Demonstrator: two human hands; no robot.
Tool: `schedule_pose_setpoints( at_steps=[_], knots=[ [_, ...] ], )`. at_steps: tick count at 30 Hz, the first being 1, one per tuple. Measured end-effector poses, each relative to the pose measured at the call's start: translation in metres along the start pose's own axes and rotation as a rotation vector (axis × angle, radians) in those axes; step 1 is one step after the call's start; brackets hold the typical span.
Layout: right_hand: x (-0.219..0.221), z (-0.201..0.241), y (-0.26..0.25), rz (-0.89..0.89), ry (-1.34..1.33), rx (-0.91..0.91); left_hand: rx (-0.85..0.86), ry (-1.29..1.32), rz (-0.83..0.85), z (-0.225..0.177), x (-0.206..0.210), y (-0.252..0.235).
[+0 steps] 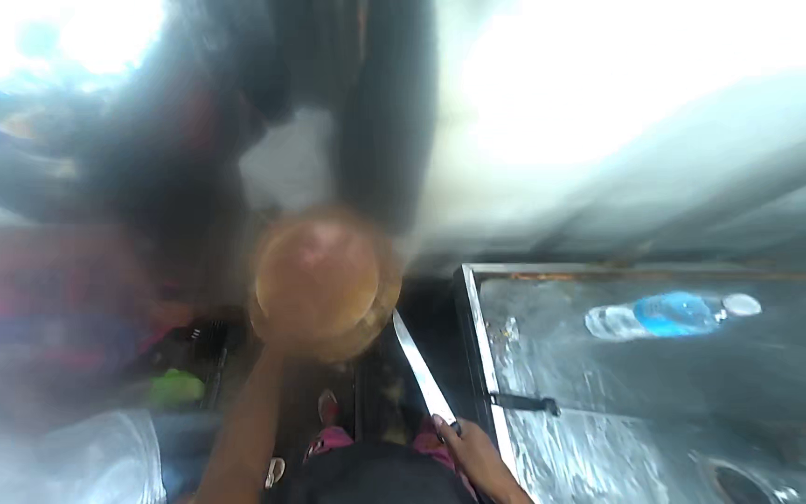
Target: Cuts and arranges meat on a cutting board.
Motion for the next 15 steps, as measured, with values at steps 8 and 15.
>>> schedule_pose_setpoints(
  at_steps=[8, 15],
  knots=[
    [0.004, -0.006, -0.014, -0.13, -0.185, -0.051, -0.172, 0.615, -0.02, -0.024, -0.091, -0.004],
    [0.047, 0.053, 0.002, -0.214, -0.367, 0.024, 0.024, 0.952, 0.196, -0.105, -0.114, 0.001]
  ],
)
Point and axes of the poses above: each hand's wrist, its own y-axis away from the middle knuckle, its own x-axis out of the palm, z = x × y, the point moved 2 cm from there along -y, towards the middle knuckle, and after that the axes turned 4 degrees about -z, right-handed, at the moved point
